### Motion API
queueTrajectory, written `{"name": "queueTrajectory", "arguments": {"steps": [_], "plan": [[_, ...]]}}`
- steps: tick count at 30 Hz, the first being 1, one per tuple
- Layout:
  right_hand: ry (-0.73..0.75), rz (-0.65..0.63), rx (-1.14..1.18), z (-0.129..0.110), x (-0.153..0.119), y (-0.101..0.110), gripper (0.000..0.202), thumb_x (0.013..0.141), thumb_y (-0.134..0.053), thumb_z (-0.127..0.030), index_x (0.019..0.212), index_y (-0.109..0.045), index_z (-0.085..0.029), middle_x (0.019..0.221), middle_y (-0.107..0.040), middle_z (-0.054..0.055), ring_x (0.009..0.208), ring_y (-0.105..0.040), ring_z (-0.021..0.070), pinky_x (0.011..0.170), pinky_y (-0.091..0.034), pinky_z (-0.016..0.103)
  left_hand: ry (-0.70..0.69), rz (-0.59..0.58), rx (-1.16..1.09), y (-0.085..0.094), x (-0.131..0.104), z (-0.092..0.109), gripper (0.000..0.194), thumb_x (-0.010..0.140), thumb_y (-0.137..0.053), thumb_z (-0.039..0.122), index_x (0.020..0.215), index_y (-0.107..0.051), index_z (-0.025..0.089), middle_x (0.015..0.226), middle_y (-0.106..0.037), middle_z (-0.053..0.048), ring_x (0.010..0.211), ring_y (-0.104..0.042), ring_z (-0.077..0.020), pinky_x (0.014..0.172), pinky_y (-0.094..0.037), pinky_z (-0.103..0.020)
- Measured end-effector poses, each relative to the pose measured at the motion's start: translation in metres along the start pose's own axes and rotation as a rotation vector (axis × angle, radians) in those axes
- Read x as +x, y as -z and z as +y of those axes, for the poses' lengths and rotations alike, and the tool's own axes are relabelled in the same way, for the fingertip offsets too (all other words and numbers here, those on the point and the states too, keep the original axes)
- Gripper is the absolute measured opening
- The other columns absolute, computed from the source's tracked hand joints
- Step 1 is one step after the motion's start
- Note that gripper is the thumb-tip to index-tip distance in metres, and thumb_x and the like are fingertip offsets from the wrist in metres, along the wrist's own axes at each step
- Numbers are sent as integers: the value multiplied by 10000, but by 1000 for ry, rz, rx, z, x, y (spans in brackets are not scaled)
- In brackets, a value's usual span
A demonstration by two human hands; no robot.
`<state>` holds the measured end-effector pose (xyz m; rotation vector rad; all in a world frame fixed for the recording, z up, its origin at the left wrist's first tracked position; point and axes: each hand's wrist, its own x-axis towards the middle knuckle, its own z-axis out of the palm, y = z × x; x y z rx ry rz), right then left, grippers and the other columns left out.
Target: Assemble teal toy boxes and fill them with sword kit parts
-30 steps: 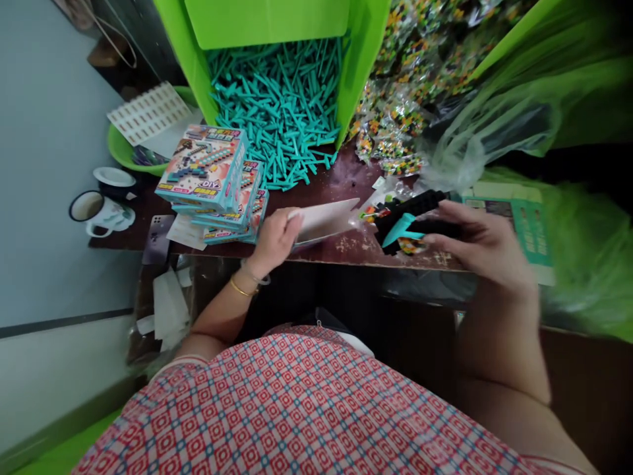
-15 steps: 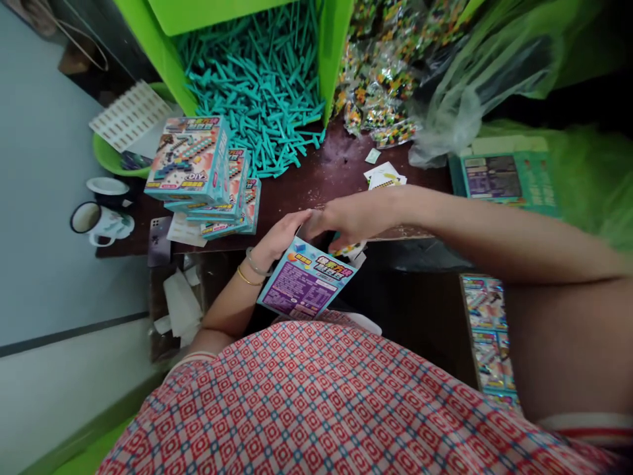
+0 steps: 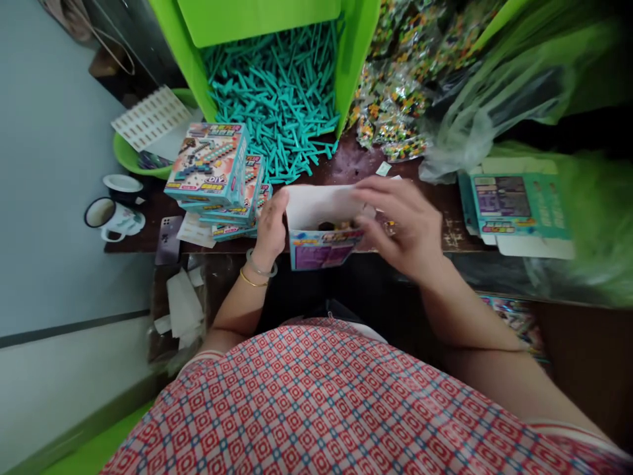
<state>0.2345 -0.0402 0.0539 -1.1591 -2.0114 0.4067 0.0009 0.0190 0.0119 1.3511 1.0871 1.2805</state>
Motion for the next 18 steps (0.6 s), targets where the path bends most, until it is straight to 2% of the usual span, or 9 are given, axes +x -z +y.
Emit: {"name": "queueTrajectory", "arguments": {"steps": [2, 4, 7, 9, 10, 12, 16, 18], "plan": [[-56, 144, 12, 18, 2, -11, 675, 1040, -521, -554, 1646, -386, -288, 1647, -471, 94, 1542, -423, 348, 1261, -378, 571, -81, 4, -29, -5, 11, -13, 645, 979, -486, 767, 1116, -779, 209, 1171, -778, -69, 1260, -690, -283, 1093, -543, -428], [-130, 208, 72, 34, 3, -32, 805, 1028, -491, -642, 1698, -245, -270, 1701, -387, 114, 1585, -352, 347, 1294, -324, 572, -79, -7, -42, -11, 15, -28, 724, 944, -462, 835, 1159, -775, 219, 1202, -779, -83, 1263, -694, -286, 1099, -547, -418], [-250, 306, 227, 51, 5, -62, 959, 990, -530, -705, 1721, -87, -272, 1683, -403, 150, 1536, -433, 320, 1278, -360, 553, -37, 14, -119, -21, 7, -42, 785, 976, -348, 838, 1334, -698, 233, 1294, -750, -102, 1297, -676, -276, 1115, -541, -425], [-311, 338, 330, 55, 6, -71, 1081, 931, -628, -719, 1722, -27, -294, 1629, -475, 156, 1467, -514, 314, 1243, -409, 555, -46, 7, -133, -25, -4, -45, 742, 993, -376, 804, 1409, -645, 252, 1374, -712, -101, 1316, -661, -274, 1116, -538, -424], [-337, 330, 383, 56, 7, -72, 1112, 903, -667, -723, 1721, -41, -305, 1603, -507, 151, 1438, -542, 315, 1227, -428, 556, -58, 9, -125, -26, -9, -45, 716, 992, -411, 791, 1406, -646, 255, 1399, -697, -99, 1320, -656, -275, 1116, -536, -419], [-396, 279, 515, 56, 9, -70, 1063, 880, -680, -734, 1711, -166, -313, 1577, -541, 136, 1411, -567, 321, 1203, -457, 551, -81, 33, -115, -28, -18, -45, 684, 1004, -421, 767, 1384, -660, 250, 1419, -682, -103, 1326, -647, -278, 1118, -528, -414], [-506, 241, 851, 54, 12, -62, 829, 947, -430, -786, 1596, -471, -272, 1582, -556, 103, 1440, -552, 327, 1181, -487, 530, -126, 85, -144, -31, -25, -47, 726, 1033, -296, 760, 1414, -634, 243, 1363, -702, -119, 1272, -673, -274, 1072, -546, -413], [-533, 205, 937, 56, 13, -57, 784, 937, -447, -750, 1544, -548, -264, 1574, -573, 88, 1429, -566, 322, 1162, -507, 501, -117, 65, -113, -29, -21, -47, 700, 1017, -379, 757, 1415, -632, 241, 1371, -699, -118, 1283, -665, -281, 1069, -544, -402]]}}
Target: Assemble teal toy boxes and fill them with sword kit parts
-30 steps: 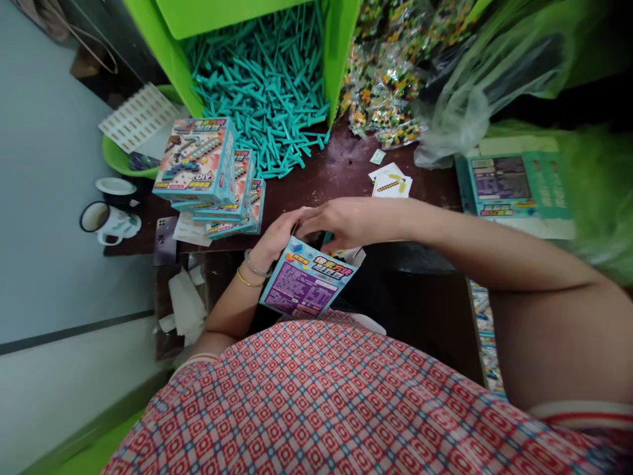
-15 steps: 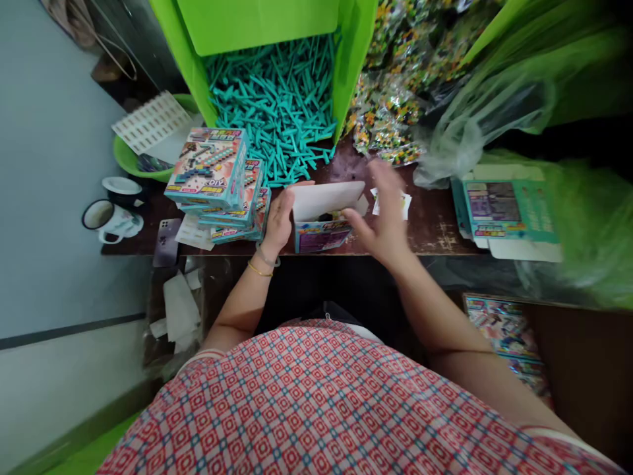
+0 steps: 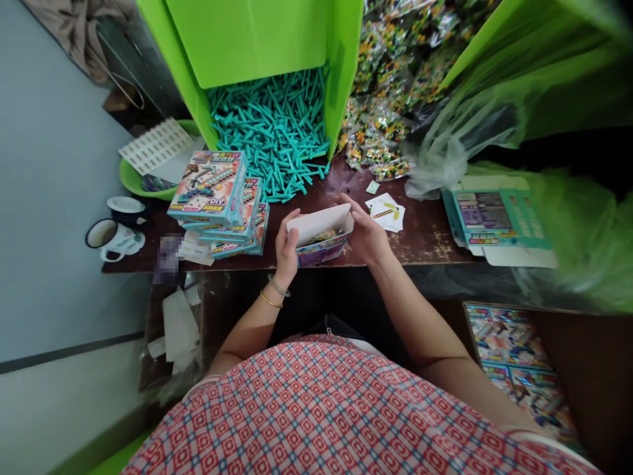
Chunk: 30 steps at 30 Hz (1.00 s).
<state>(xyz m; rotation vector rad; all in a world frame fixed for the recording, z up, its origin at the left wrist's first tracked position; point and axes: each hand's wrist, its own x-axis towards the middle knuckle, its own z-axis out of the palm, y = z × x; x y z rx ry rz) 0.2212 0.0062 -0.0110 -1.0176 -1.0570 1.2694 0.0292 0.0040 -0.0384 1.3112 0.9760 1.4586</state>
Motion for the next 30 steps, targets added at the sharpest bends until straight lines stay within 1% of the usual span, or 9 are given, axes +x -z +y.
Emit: {"name": "queueTrajectory", "arguments": {"steps": [4, 7, 9, 11, 13, 18, 23, 26, 30], "plan": [[12, -148, -180, -13, 3, 13, 630, 875, -680, -544, 1438, -663, -260, 1424, -701, 70, 1267, -677, 293, 1088, -554, 446, 104, -141, 59, 7, 17, 7, 586, 905, -705, 596, 1343, -689, 207, 1373, -716, -108, 1310, -645, -301, 1120, -507, -402], [213, -222, -546, -28, 6, 17, 379, 941, -637, -366, 1271, -777, -244, 1240, -783, 63, 1115, -737, 266, 1019, -580, 427, 199, -261, 3, 12, 27, 16, 470, 864, -732, 447, 1259, -740, 191, 1295, -761, -102, 1233, -687, -300, 1098, -522, -424], [371, -252, -829, -36, 6, 15, 341, 991, -547, -252, 1208, -809, -238, 1219, -790, 78, 1106, -745, 269, 1002, -583, 432, 222, -310, -24, 14, 30, 20, 385, 855, -708, 367, 1193, -768, 193, 1246, -781, -94, 1200, -703, -294, 1093, -523, -431], [491, -283, -1069, -40, 7, 12, 392, 1021, -501, -201, 1301, -773, -240, 1311, -758, 103, 1167, -729, 289, 1021, -572, 459, 210, -323, -25, 15, 31, 22, 319, 852, -683, 315, 1129, -786, 194, 1213, -790, -86, 1191, -704, -286, 1099, -512, -425], [559, -332, -1191, -43, 6, 9, 425, 1048, -519, -252, 1440, -683, -244, 1409, -708, 124, 1237, -701, 309, 1045, -559, 484, 186, -316, -5, 15, 31, 22, 271, 856, -660, 285, 1075, -793, 195, 1188, -792, -77, 1173, -703, -274, 1095, -505, -414], [572, -471, -1080, -46, 6, 7, 430, 1105, -451, -403, 1449, -673, -272, 1359, -738, 99, 1261, -693, 288, 1057, -549, 482, 150, -309, 53, 17, 30, 17, 240, 859, -612, 241, 1025, -783, 211, 1106, -794, -45, 1101, -702, -239, 1035, -523, -375], [568, -423, -1049, -46, 6, 0, 373, 1080, -523, -350, 1381, -731, -276, 1263, -778, 79, 1145, -738, 266, 988, -584, 432, 134, -318, 34, 15, 30, 12, 243, 859, -599, 261, 1028, -767, 209, 1091, -789, -52, 1089, -708, -238, 1010, -535, -374], [590, -372, -1057, -42, 8, -3, 360, 1080, -515, -309, 1349, -752, -288, 1228, -791, 65, 1106, -743, 245, 961, -585, 399, 90, -308, -54, 15, 25, 7, 343, 940, -559, 373, 1197, -729, 222, 1201, -770, -77, 1153, -707, -252, 1063, -530, -416], [610, -359, -1122, -36, 5, 3, 356, 1080, -511, -330, 1335, -756, -286, 1288, -770, 78, 1131, -721, 259, 1031, -542, 460, -134, -177, 5, 27, 9, 6, 504, 1033, -437, 583, 1241, -720, 221, 1259, -754, -118, 1224, -692, -289, 1117, -512, -495]]}}
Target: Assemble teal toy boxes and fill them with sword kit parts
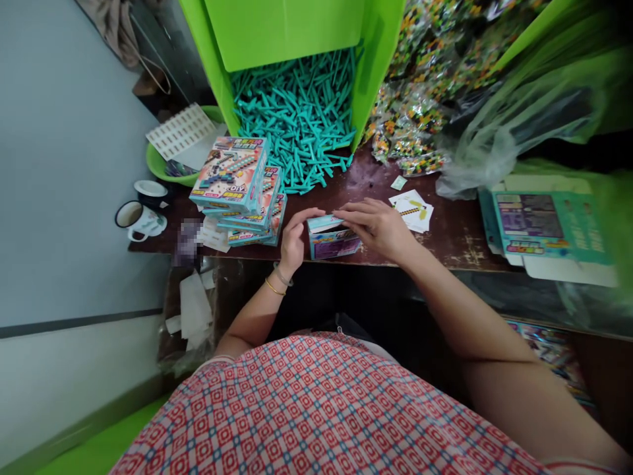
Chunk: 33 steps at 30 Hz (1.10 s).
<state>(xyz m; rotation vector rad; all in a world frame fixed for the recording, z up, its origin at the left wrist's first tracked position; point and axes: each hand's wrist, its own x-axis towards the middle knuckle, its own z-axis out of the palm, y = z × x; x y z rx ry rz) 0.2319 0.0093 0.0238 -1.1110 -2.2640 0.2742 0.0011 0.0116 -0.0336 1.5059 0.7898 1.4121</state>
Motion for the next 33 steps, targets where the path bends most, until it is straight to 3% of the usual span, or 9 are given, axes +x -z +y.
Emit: {"name": "queueTrajectory", "arguments": {"steps": [5, 9, 14, 20, 23, 26, 29, 31, 33], "plan": [[-30, -59, -38, 0, -22, -9, 372, 1057, -561, -378, 1405, -692, -374, 1483, -667, 22, 1394, -579, 306, 1240, -351, 604, -124, -114, 474, 22, -14, 5, 428, 1007, -571, 613, 1094, -764, 240, 1350, -721, -130, 1303, -656, -287, 1155, -490, -522], [-90, -14, 38, 0, -30, -22, 405, 1062, -521, -298, 1434, -667, -362, 1554, -607, 40, 1477, -504, 322, 1245, -374, 606, -132, -91, 505, 21, -21, -9, 421, 1030, -539, 592, 1179, -714, 239, 1418, -675, -145, 1389, -602, -287, 1203, -449, -525], [-143, 124, 195, 3, -29, -23, 607, 1045, -551, -456, 1623, -446, -303, 1687, -426, 93, 1585, -363, 321, 1281, -367, 581, 92, 46, 368, 8, -40, -43, 813, 898, -702, 667, 1517, -451, 204, 1493, -596, -217, 1350, -635, -310, 1151, -507, -485], [-303, 300, 298, 2, -55, -37, 770, 994, -619, -553, 1659, -339, -282, 1664, -440, 145, 1584, -371, 329, 1288, -344, 602, 278, -4, 355, -6, -52, -55, 701, 798, -791, 651, 1274, -608, 170, 1188, -752, -169, 1092, -739, -309, 1021, -575, -483], [-391, 402, 375, 0, -74, -43, 789, 992, -637, -522, 1671, -306, -292, 1662, -440, 159, 1535, -453, 332, 1254, -404, 602, 204, -26, 446, -5, -50, -15, 564, 846, -776, 583, 1222, -655, 180, 1152, -772, -142, 1043, -748, -300, 990, -591, -473], [-482, 512, 457, 4, -91, -40, 736, 1001, -627, -493, 1659, -333, -344, 1621, -493, 148, 1413, -591, 321, 1137, -543, 568, -80, 42, 692, 12, -38, 62, 509, 883, -790, 491, 1314, -667, 249, 1305, -742, -119, 1214, -707, -313, 1112, -538, -474], [-505, 530, 460, 11, -102, -35, 598, 997, -643, -466, 1567, -502, -350, 1517, -603, 130, 1298, -672, 311, 1079, -584, 555, -340, 253, 1038, 44, -7, 142, 542, 911, -778, 454, 1402, -618, 290, 1438, -677, -75, 1398, -598, -325, 1261, -395, -517], [-486, 469, 398, 14, -107, -36, 443, 1007, -629, -452, 1428, -652, -315, 1432, -671, 122, 1297, -673, 317, 1116, -555, 570, -339, 389, 1228, 63, 22, 170, 593, 977, -700, 391, 1526, -515, 266, 1575, -569, -88, 1515, -474, -325, 1330, -254, -545], [-444, 376, 343, 14, -112, -41, 353, 1024, -597, -442, 1314, -731, -290, 1362, -717, 117, 1316, -666, 321, 1148, -529, 580, -185, 379, 1349, 75, 50, 171, 561, 992, -646, 288, 1529, -515, 196, 1596, -541, -136, 1525, -444, -360, 1317, -222, -615]]}}
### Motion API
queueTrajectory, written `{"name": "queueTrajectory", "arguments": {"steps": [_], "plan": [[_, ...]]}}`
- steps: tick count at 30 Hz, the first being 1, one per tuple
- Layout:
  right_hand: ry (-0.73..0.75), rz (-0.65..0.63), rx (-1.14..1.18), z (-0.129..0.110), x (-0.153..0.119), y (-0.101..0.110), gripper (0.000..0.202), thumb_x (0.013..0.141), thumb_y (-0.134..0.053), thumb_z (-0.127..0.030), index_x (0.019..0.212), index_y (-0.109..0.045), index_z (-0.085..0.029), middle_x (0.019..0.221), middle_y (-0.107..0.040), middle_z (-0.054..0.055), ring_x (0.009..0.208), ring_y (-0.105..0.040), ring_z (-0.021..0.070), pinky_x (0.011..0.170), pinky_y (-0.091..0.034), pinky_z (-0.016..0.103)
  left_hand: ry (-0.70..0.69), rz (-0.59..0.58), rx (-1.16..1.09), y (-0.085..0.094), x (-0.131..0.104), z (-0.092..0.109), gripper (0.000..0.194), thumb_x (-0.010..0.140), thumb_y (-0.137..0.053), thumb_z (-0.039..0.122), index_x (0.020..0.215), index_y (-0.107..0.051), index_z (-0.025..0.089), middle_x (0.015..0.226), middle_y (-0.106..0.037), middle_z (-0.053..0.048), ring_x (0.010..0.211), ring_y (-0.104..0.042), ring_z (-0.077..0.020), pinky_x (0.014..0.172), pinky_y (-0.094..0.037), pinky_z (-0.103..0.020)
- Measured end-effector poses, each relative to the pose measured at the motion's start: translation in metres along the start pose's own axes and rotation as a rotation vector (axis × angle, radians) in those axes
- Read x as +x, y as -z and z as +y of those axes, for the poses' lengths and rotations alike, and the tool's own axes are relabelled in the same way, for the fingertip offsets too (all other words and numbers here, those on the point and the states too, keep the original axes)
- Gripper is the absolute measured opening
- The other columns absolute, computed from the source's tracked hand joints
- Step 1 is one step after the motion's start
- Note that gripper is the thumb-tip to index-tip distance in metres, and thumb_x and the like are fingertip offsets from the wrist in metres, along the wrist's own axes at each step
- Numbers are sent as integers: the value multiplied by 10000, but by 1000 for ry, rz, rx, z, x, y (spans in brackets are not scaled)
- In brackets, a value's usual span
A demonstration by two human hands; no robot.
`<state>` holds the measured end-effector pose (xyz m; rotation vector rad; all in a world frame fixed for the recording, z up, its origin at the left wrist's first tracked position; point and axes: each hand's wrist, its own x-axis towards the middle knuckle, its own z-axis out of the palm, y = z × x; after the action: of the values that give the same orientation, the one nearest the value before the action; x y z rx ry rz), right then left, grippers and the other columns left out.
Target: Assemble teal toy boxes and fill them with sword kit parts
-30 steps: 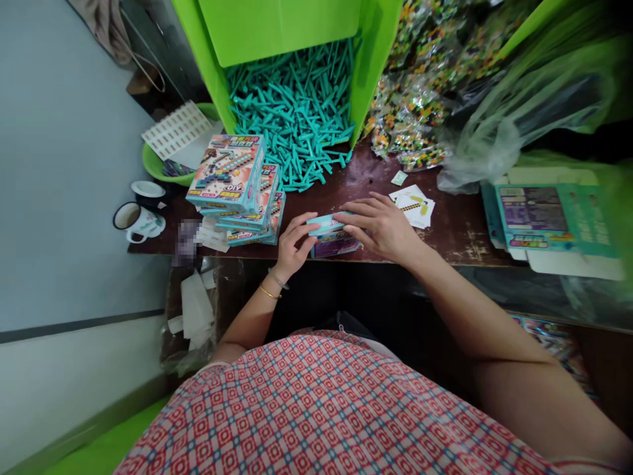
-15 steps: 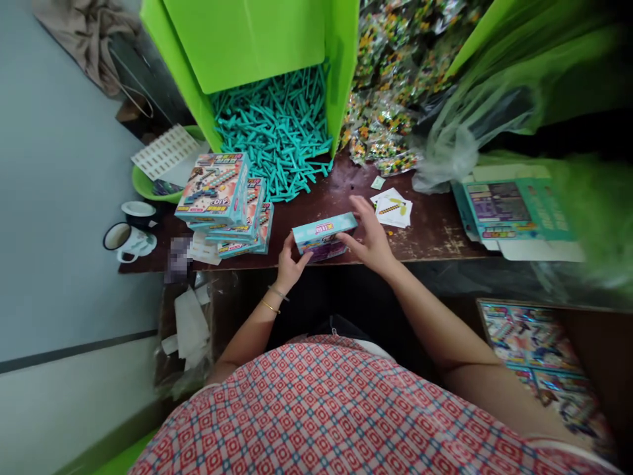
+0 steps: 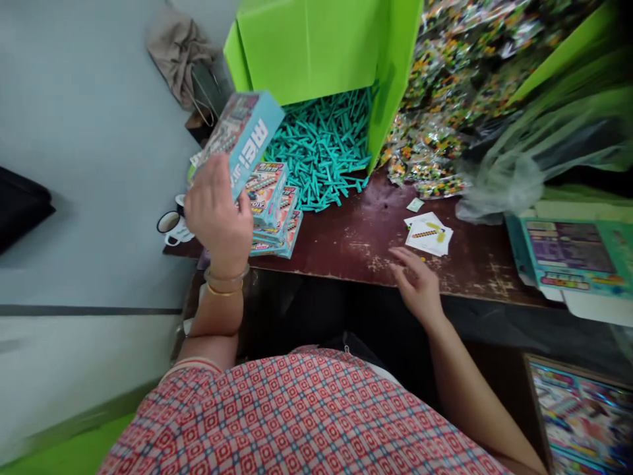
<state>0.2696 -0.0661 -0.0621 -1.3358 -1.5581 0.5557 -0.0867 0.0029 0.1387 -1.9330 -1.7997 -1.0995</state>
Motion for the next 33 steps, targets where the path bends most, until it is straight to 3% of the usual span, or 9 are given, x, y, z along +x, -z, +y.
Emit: {"name": "queueTrajectory", "arguments": {"steps": [3, 6, 9, 13, 18, 21, 25, 28, 33], "plan": [[53, -162, -37, 7, -12, -8, 340, 1035, -569, -437, 1277, -756, -288, 1334, -740, 111, 1313, -677, 319, 1136, -547, 570, 50, -261, 104, -36, 15, -11, 322, 955, -603, 167, 1261, -701, 147, 1480, -640, -181, 1420, -540, -399, 1232, -328, -658], [73, -267, -50, 15, -21, -13, 343, 1035, -570, -444, 1288, -756, -306, 1378, -723, 103, 1310, -683, 319, 1119, -568, 562, 14, -237, 76, -62, 13, -30, 297, 949, -556, 167, 1185, -737, 185, 1390, -708, -156, 1322, -616, -358, 1176, -403, -589], [72, -291, -75, 20, -21, -11, 340, 1037, -570, -424, 1302, -749, -310, 1376, -726, 97, 1304, -688, 315, 1118, -570, 563, -23, -138, 34, -63, 14, -55, 358, 909, -638, 258, 1251, -728, 206, 1247, -770, -122, 1292, -635, -342, 1188, -385, -574], [72, -306, -118, 17, -18, -6, 340, 1040, -560, -358, 1318, -738, -274, 1354, -740, 104, 1308, -686, 304, 1132, -552, 563, -120, -153, -25, -55, 12, -79, 467, 832, -741, 404, 1274, -738, 254, 1323, -759, -90, 1330, -624, -361, 1189, -392, -615], [81, -348, -117, 15, -7, 4, 333, 1041, -556, -313, 1319, -730, -258, 1347, -744, 113, 1306, -686, 273, 1136, -541, 521, -293, -53, -112, -62, -7, -99, 722, 826, -728, 364, 1440, -506, 674, 1493, -588, 243, 1432, -589, -304, 1210, -423, -651], [78, -259, -173, 33, 13, 40, 316, 1038, -566, -348, 1277, -742, -238, 1309, -756, 118, 1277, -692, 260, 1118, -546, 496, -309, -56, -151, -64, -15, -108, 885, 790, -734, 348, 1427, -337, 816, 1489, -465, 378, 1455, -568, -277, 1240, -420, -645], [-40, 183, -412, 81, 46, 130, 415, 1000, -602, -553, 1138, -751, -191, 1219, -761, 154, 1194, -695, 295, 1110, -521, 555, -268, 18, -194, -68, -16, -112, 819, 794, -628, 304, 1381, -396, 826, 1409, -532, 393, 1342, -664, -257, 1196, -490, -611], [-93, 413, -487, 112, 58, 183, 632, 952, -541, -770, 1056, -711, -170, 1271, -700, 212, 1331, -593, 381, 1147, -424, 669, -270, 75, -216, -75, -10, -105, 818, 773, -576, 273, 1370, -433, 814, 1385, -564, 380, 1288, -700, -267, 1162, -517, -616], [15, 340, -455, 126, 53, 185, 810, 946, -290, -909, 949, -660, -188, 1174, -719, 226, 1240, -618, 294, 1159, -429, 602, -322, 74, -210, -73, -2, -86, 851, 779, -563, 255, 1419, -400, 791, 1425, -558, 352, 1327, -674, -283, 1199, -452, -660]]}}
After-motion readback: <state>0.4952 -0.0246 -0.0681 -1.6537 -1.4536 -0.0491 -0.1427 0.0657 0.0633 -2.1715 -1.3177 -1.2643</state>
